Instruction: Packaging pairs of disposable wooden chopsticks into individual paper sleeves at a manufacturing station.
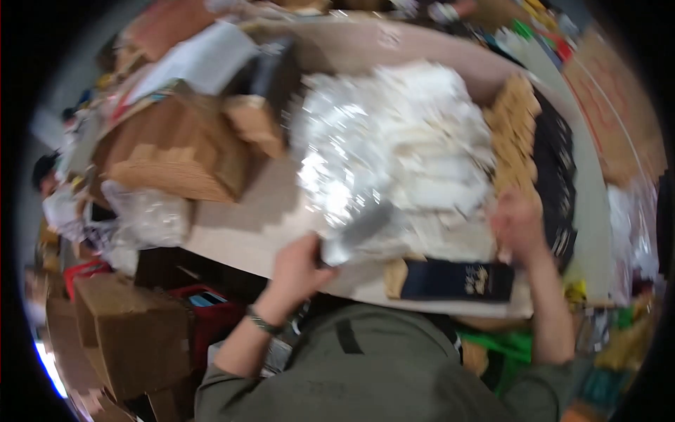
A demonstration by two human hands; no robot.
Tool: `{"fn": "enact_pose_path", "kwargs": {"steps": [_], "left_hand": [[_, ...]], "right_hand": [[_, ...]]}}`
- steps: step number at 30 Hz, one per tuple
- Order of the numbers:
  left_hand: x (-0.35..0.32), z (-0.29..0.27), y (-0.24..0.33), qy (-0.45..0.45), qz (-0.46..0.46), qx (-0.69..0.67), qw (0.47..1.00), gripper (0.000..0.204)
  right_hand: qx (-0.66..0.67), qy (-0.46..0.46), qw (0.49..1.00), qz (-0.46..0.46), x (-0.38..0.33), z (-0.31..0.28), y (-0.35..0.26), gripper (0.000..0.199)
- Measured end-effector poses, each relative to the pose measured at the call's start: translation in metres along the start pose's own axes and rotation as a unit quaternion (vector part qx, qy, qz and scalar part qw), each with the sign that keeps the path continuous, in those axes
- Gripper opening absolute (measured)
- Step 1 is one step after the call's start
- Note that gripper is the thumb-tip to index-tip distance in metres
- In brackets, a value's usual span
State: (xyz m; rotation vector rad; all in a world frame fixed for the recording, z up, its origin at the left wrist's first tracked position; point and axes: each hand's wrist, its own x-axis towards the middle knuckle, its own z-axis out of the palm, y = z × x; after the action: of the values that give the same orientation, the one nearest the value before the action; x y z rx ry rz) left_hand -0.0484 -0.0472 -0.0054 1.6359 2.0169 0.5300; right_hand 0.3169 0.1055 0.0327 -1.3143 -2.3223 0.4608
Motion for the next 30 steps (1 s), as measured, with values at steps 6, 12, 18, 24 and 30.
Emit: {"fn": "enact_pose_path", "kwargs": {"steps": [6,12,18,24,30], "left_hand": [[-0.009,0.051,0.026,-0.319,0.106,-0.254,0.907,0.043],[-0.012,0.075,0.050,-0.267,0.244,-0.223,0.905,0.042],[-0.023,0.066,0.002,-0.086,0.007,-0.007,0.996,0.048],[-0.032,0.063,-0.009,-0.059,0.094,-0.003,0.994,0.062],[-0.011,0.033,-0.017,-0.166,0.169,0.090,0.967,0.070]], "right_hand": [[-0.052,-0.265,0.956,-0.114,-0.062,0.041,-0.043,0.077],[-0.023,-0.068,0.972,-0.224,-0.056,0.110,-0.057,0.040],[0.020,-0.181,0.977,0.108,-0.070,0.111,-0.076,0.034],[-0.010,-0.148,0.981,0.126,-0.060,0.132,-0.080,0.027],[0.035,-0.166,0.973,0.158,-0.054,0.137,-0.090,0.022]]}}
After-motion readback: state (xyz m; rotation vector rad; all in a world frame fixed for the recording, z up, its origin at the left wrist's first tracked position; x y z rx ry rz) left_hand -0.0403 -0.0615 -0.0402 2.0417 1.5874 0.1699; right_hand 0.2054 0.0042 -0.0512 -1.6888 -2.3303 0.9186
